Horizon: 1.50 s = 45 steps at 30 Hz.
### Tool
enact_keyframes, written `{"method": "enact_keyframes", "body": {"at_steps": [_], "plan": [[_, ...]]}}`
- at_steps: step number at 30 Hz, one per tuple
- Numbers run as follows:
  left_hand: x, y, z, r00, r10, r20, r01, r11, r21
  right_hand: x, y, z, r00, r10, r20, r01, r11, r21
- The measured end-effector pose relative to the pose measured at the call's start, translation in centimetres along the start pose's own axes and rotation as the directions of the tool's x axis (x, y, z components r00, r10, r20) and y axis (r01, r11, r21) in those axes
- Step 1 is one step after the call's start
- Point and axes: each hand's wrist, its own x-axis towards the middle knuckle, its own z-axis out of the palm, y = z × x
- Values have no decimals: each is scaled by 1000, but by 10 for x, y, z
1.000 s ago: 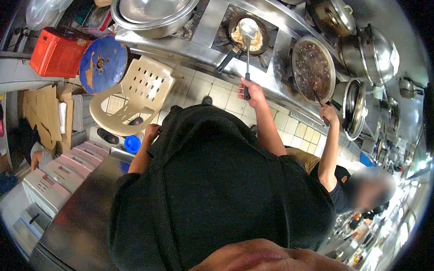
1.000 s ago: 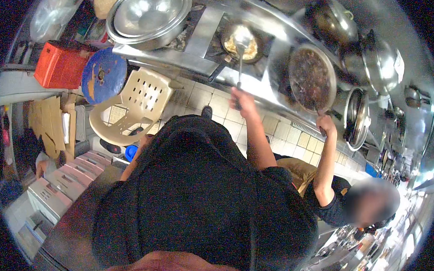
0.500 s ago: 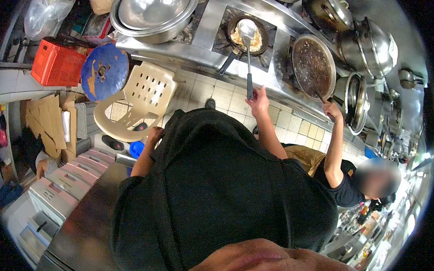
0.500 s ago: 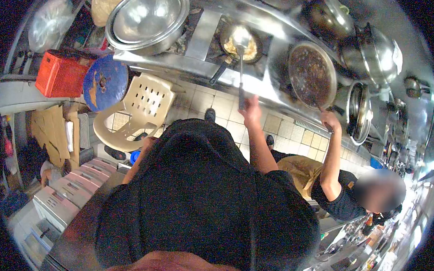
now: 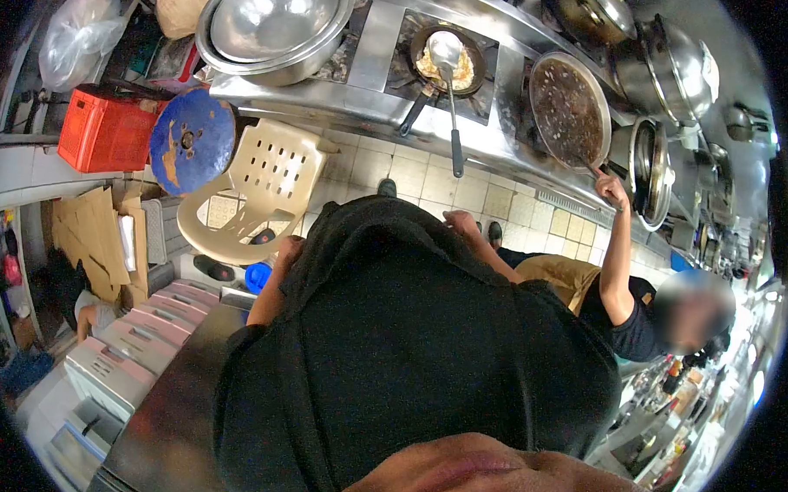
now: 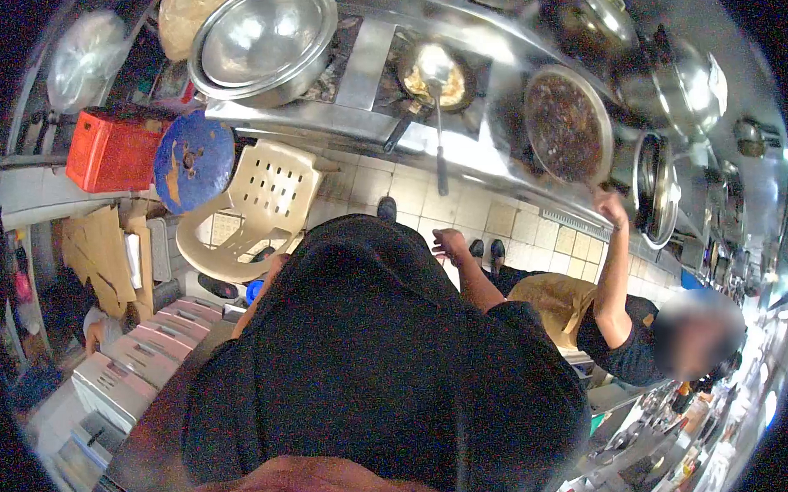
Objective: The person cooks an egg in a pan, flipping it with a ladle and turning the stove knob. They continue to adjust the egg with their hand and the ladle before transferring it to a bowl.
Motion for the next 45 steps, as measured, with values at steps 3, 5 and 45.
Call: {"method": "enact_keyframes", "body": {"at_steps": [3,5,45], "plan": [[2,10,-5,999,-39,27,37,997,61,-15,-47,-1,993,105,-55,-98,988,118],[1,15,-10,998,-42,42,41,999,10,-15,-61,-1,993,81,-89,-72,992,105],[-133,67,-109,906,-33,-423,-155,902,-403,-138,-46,128,967,-225,-118,205,966,-160]]}}
